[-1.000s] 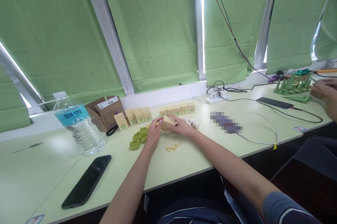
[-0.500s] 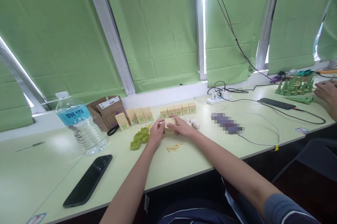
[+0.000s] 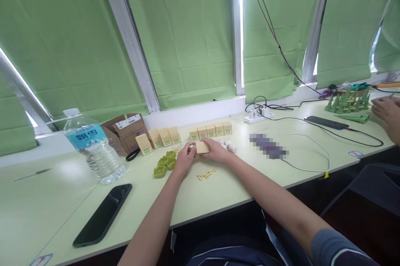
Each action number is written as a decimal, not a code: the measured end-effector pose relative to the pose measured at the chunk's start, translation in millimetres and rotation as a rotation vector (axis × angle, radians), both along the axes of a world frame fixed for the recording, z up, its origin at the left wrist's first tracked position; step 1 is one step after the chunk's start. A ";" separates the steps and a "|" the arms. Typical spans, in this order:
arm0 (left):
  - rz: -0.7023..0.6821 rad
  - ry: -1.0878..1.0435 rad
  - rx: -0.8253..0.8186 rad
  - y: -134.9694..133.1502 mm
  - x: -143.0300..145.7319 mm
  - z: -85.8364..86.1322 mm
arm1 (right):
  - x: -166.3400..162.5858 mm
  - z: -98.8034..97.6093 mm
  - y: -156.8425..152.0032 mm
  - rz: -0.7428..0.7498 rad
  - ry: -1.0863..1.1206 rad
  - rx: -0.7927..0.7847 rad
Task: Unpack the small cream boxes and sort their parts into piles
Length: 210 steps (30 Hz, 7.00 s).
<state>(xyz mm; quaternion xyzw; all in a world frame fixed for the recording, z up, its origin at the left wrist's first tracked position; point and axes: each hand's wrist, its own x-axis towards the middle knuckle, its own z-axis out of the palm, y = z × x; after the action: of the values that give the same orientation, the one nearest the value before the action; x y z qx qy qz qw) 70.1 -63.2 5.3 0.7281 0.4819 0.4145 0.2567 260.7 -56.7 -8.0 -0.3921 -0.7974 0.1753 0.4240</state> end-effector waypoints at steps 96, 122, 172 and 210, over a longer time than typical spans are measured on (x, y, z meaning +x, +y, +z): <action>0.003 0.122 0.278 -16.3 13.4 6.4 | 1.2 13.4 -7.5 -0.083 0.074 -0.151; -0.049 0.187 0.320 -14.0 12.8 1.7 | -2.2 19.6 -11.0 -0.044 0.032 0.135; 0.091 0.203 0.378 -5.3 7.4 -3.3 | 0.9 15.7 -2.0 -0.006 0.302 -0.130; 0.203 0.318 0.342 -2.9 4.6 -2.8 | -0.8 18.9 -13.5 -0.190 0.125 0.010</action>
<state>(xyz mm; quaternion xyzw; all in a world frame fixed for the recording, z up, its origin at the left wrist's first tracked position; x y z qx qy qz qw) 74.7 -66.1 2.5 0.7648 0.5099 0.3938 0.0075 259.8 -70.2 10.9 -0.4523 -0.7294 0.1546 0.4895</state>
